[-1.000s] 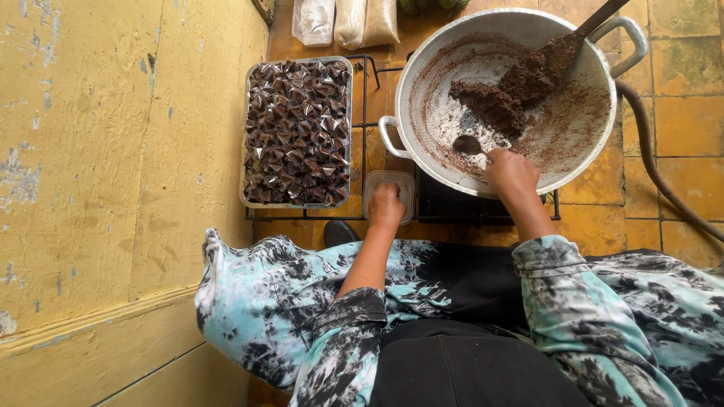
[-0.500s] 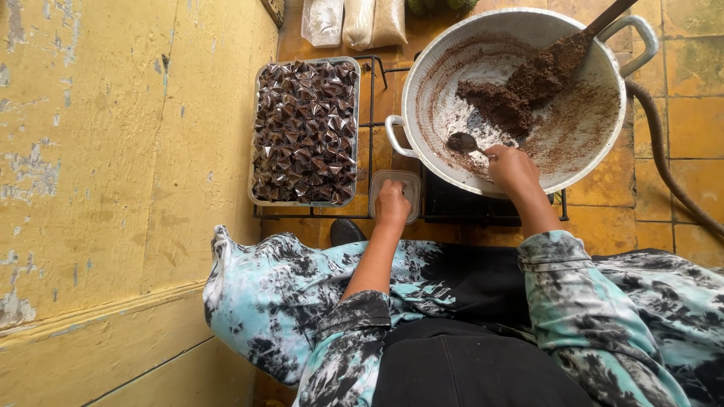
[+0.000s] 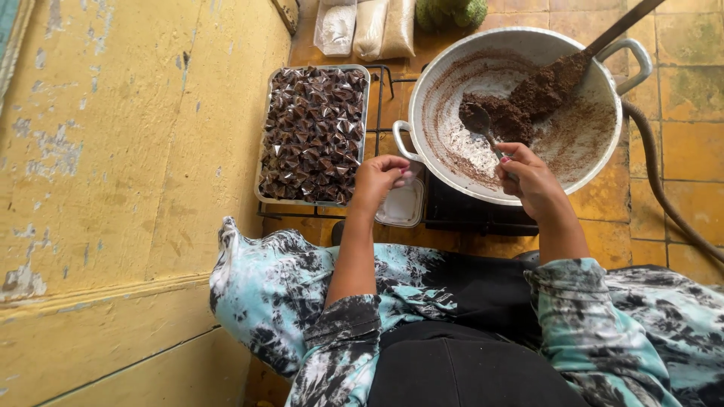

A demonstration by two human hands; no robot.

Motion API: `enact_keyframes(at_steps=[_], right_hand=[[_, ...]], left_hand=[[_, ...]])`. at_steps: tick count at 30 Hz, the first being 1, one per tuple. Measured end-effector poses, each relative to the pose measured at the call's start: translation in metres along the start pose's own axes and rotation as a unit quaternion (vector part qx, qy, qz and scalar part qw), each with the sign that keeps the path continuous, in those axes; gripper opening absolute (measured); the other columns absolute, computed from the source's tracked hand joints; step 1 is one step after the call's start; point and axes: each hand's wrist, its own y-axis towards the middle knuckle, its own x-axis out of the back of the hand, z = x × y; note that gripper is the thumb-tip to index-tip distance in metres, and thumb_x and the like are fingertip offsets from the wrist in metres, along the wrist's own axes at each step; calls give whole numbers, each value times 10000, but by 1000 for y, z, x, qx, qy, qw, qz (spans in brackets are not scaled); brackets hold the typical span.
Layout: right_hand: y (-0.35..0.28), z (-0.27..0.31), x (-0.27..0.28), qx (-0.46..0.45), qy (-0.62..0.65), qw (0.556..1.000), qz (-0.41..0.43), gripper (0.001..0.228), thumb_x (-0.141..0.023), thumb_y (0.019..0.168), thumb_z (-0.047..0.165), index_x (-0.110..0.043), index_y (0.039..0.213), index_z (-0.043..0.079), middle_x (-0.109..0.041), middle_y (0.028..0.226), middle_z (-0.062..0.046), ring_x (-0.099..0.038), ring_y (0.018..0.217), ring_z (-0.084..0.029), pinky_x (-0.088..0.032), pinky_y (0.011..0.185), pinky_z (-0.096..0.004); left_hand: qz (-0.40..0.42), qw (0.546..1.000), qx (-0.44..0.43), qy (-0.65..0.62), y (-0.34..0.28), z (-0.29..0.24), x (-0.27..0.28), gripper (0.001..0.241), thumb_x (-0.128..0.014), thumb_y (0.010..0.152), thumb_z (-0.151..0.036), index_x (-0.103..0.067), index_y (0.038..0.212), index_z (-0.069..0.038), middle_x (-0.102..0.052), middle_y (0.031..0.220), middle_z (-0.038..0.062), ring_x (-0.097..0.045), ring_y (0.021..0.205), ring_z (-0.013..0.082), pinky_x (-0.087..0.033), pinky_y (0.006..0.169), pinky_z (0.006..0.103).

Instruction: Portioning a dark food mixture into individual wrappers and folding them

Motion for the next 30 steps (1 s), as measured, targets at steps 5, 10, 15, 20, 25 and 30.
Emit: enact_keyframes(at_steps=[5,10,15,20,25,30], right_hand=[[-25,19,-23,58,10,997,43,256,-462,1088,172,-566,1321,143,-425,691,-42,-364,553,-70,-269,478,-159],[-26,4,-27,95,12,993,75,270,-466,1089,164,-587,1327,123,-394,670,-31,-328,549,-72,-255,471,-169],[-27,-2,-34,142,5,987,82,328,-496,1073,161,-598,1368,63,-385,722,-34,-297,625,-74,-244,522,-181],[-23,-12,-35,172,4,982,77,334,-501,1072,119,-592,1382,33,-398,742,-31,-300,651,-75,-253,553,-192],[-17,-33,-29,196,14,979,61,321,-527,1065,87,-608,1369,25,-451,791,-38,-374,714,-88,-279,614,-210],[-11,-48,-21,209,45,975,66,315,-524,1062,59,-610,1359,2,-442,805,-52,-374,735,-115,-311,645,-228]], left_hand=[[-14,997,-56,-47,-6,-11,-19,294,-633,895,15,-757,1156,-42,-752,1089,193,-738,972,196,-645,801,283],[4,982,-68,-178,-14,-24,-36,431,-569,862,138,-706,1247,-2,-725,1161,229,-750,1003,295,-666,824,321],[37,959,-87,-266,-17,-25,-52,550,-651,866,145,-590,1388,-19,-686,1172,200,-736,1021,335,-655,842,375],[71,937,-61,-336,-8,-18,-61,635,-678,868,139,-515,1454,-43,-696,1167,217,-717,1054,395,-631,878,457],[91,909,-44,-404,0,-7,-65,652,-662,864,174,-521,1459,-51,-711,1137,216,-730,1021,394,-645,862,479],[89,884,-50,-455,1,-1,-73,642,-685,857,178,-529,1436,-50,-718,1115,216,-753,969,352,-670,833,464]])
